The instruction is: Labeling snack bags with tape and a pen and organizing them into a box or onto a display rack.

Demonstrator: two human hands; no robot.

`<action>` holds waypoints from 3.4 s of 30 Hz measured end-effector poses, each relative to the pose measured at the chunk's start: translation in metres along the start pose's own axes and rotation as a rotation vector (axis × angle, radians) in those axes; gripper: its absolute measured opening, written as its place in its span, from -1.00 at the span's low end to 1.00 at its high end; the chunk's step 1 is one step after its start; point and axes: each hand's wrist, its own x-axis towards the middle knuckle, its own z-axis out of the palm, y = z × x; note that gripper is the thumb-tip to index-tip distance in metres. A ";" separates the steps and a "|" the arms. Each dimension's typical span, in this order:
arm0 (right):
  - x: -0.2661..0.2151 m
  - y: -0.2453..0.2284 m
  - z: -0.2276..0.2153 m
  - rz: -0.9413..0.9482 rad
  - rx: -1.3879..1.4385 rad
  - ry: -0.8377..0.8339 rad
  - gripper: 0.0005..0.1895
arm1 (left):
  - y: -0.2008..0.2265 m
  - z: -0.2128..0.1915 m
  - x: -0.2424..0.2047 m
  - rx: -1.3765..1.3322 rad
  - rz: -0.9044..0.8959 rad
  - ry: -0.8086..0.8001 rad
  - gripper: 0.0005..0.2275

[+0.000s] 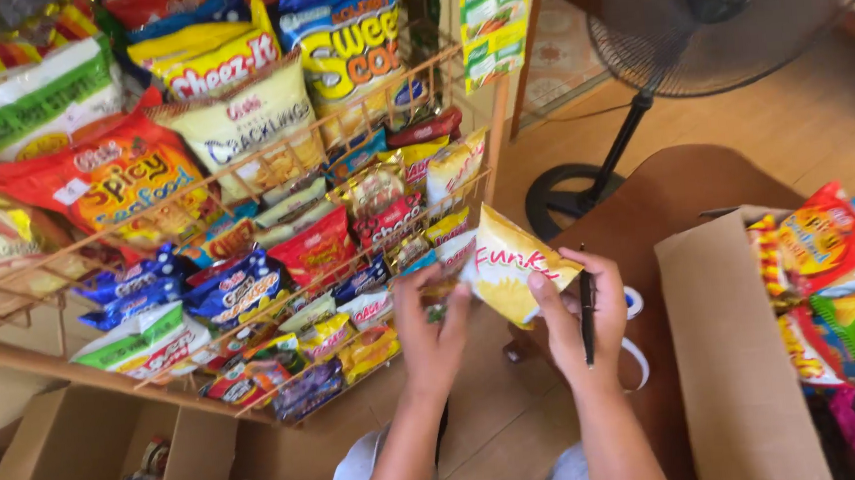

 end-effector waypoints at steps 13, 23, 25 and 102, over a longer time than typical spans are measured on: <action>0.159 -0.100 0.119 -0.822 -0.238 0.177 -0.67 | 0.138 -0.013 0.083 0.058 0.514 -0.260 -0.47; 0.225 -0.095 0.180 -0.929 -0.233 0.189 -0.62 | 0.105 -0.027 0.066 -0.120 0.116 -0.342 -0.48; 0.231 -0.087 0.180 -0.947 -0.260 0.201 -0.61 | 0.109 -0.032 0.077 -0.094 0.162 -0.310 -0.49; 0.052 0.100 -0.119 0.287 -0.607 -0.088 -0.65 | -0.117 0.105 -0.046 -0.407 -0.498 -0.513 -0.55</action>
